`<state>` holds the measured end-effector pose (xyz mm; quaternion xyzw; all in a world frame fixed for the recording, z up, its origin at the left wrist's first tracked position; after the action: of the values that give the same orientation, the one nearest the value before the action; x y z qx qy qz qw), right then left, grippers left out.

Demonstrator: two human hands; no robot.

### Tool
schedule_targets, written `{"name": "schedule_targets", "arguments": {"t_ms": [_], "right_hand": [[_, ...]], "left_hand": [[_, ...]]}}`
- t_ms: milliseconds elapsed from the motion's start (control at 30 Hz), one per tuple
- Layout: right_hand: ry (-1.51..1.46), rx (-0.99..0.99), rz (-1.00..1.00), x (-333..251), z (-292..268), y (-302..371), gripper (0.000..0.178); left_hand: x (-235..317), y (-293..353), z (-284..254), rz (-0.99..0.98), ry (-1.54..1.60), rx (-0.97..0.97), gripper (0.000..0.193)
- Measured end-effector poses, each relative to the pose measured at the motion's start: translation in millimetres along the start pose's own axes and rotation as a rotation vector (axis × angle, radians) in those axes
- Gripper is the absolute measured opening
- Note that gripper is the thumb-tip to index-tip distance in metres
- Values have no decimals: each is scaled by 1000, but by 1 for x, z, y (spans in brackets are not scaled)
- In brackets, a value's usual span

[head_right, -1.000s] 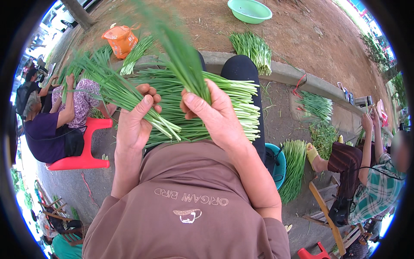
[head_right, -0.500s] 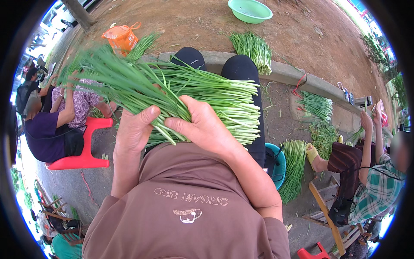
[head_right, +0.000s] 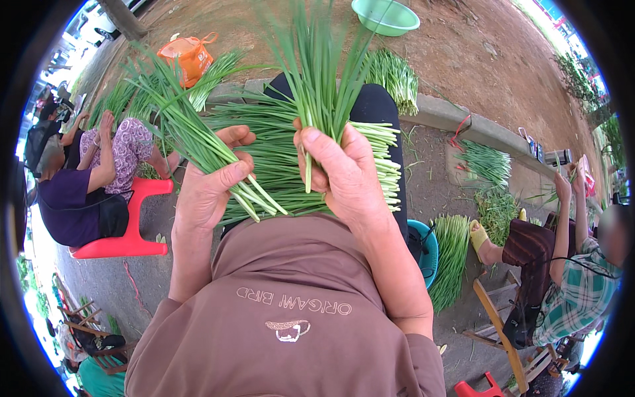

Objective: The person sorts bundles of green stalks by hand, gathering them into neat piles and placing them on their lap and the surrounding area while seated outdoors with others.

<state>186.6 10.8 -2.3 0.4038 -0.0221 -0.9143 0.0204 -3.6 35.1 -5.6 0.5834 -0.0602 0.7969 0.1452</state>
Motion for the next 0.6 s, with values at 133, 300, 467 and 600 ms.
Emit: {"name": "schedule_targets", "arguments": {"t_ms": [133, 300, 467, 600], "right_hand": [[399, -127, 180, 0, 6, 6, 33], [658, -286, 42, 13, 8, 1, 45], [750, -260, -72, 13, 1, 0, 29], [245, -117, -15, 11, 2, 3, 23]], "left_hand": [[0, 0, 4, -1, -41, 23, 47], [-6, -2, 5, 72, -72, -50, 44], [-6, -2, 7, 92, 5, -17, 45], [-7, -3, 2, 88, 52, 41, 45]]}}
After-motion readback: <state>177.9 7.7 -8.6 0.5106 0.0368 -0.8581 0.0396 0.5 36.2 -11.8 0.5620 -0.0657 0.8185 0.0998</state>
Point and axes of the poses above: each hand's wrist, its own y-axis away from the middle knuckle, its own z-axis out of the palm, x = y × z, the point moved 2 cm from there along -y, towards the middle knuckle, and after that the axes turned 4 degrees about -y, right-handed, at the moved point
